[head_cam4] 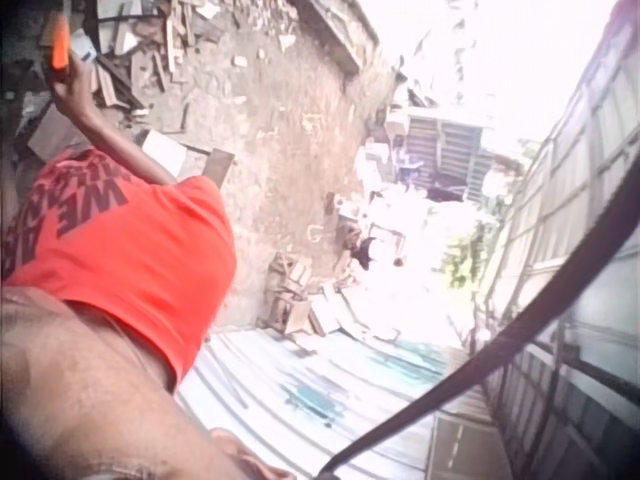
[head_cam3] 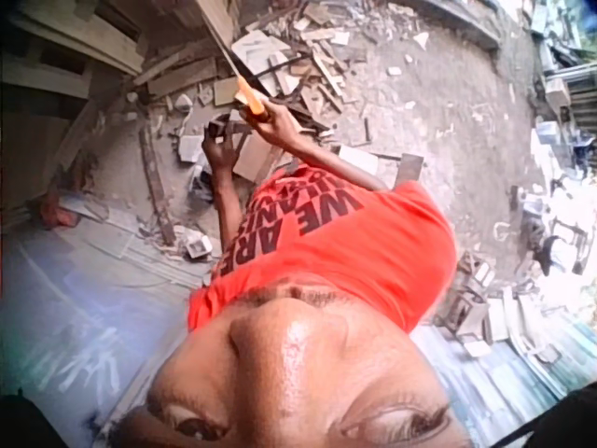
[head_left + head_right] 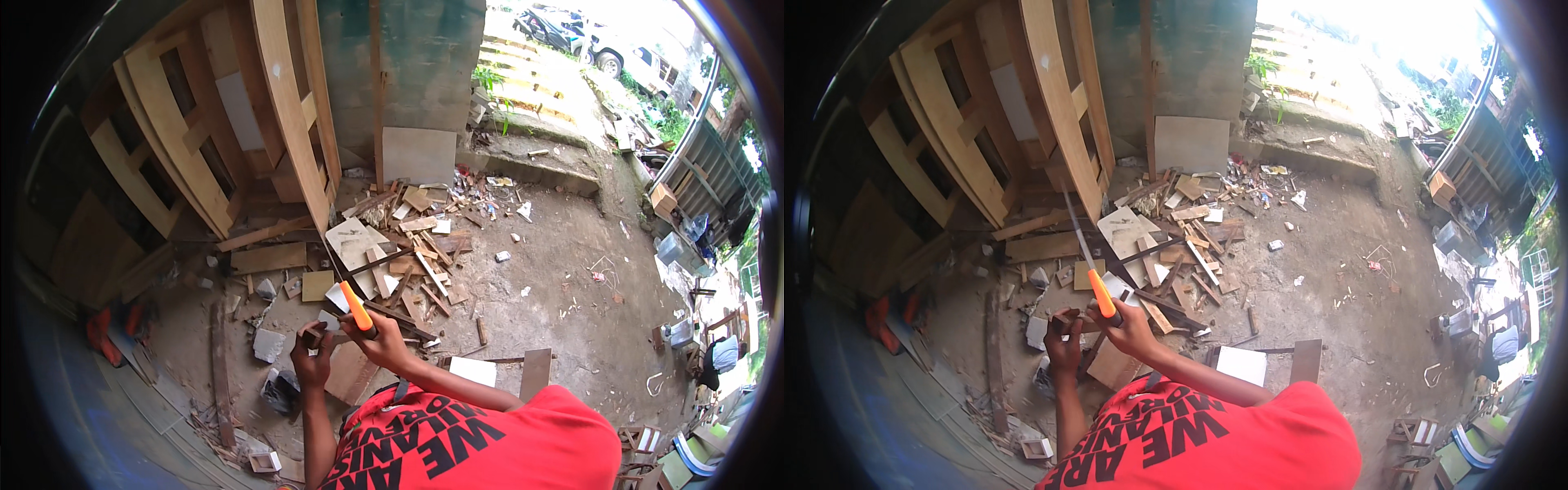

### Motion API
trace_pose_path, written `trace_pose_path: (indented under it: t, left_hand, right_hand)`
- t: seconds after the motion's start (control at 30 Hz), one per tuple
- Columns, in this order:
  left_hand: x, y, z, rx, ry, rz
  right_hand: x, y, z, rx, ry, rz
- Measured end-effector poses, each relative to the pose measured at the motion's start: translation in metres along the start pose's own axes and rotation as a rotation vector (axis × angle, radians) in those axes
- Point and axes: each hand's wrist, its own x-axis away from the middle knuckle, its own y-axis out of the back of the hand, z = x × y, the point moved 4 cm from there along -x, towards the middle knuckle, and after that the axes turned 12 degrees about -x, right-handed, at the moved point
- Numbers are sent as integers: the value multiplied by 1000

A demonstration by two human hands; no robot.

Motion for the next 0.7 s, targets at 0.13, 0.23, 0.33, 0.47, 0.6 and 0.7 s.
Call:
trace_pose_path:
  t: [0.13, 0.23, 0.33, 0.47, 0.6, 0.7]
  left_hand:
    - [-4, 1, -44, 178, -84, -16]
    - [-5, 2, -55, 293, -62, -25]
    - [-15, 4, -68, 383, 60, -145]
    - [-30, 15, -79, 399, 142, -254]
    - [-39, 23, -92, 605, 26, -211]
    - [-34, 33, -97, 603, 55, -154]
  right_hand:
    - [10, 5, -18, 180, -128, 64]
    - [16, 3, -19, 187, -90, 146]
    - [27, -8, -33, 188, 93, 220]
    - [22, -23, -34, 313, 66, 178]
    - [10, -23, -30, 148, 7, 124]
    - [6, -24, -26, 119, -31, 142]
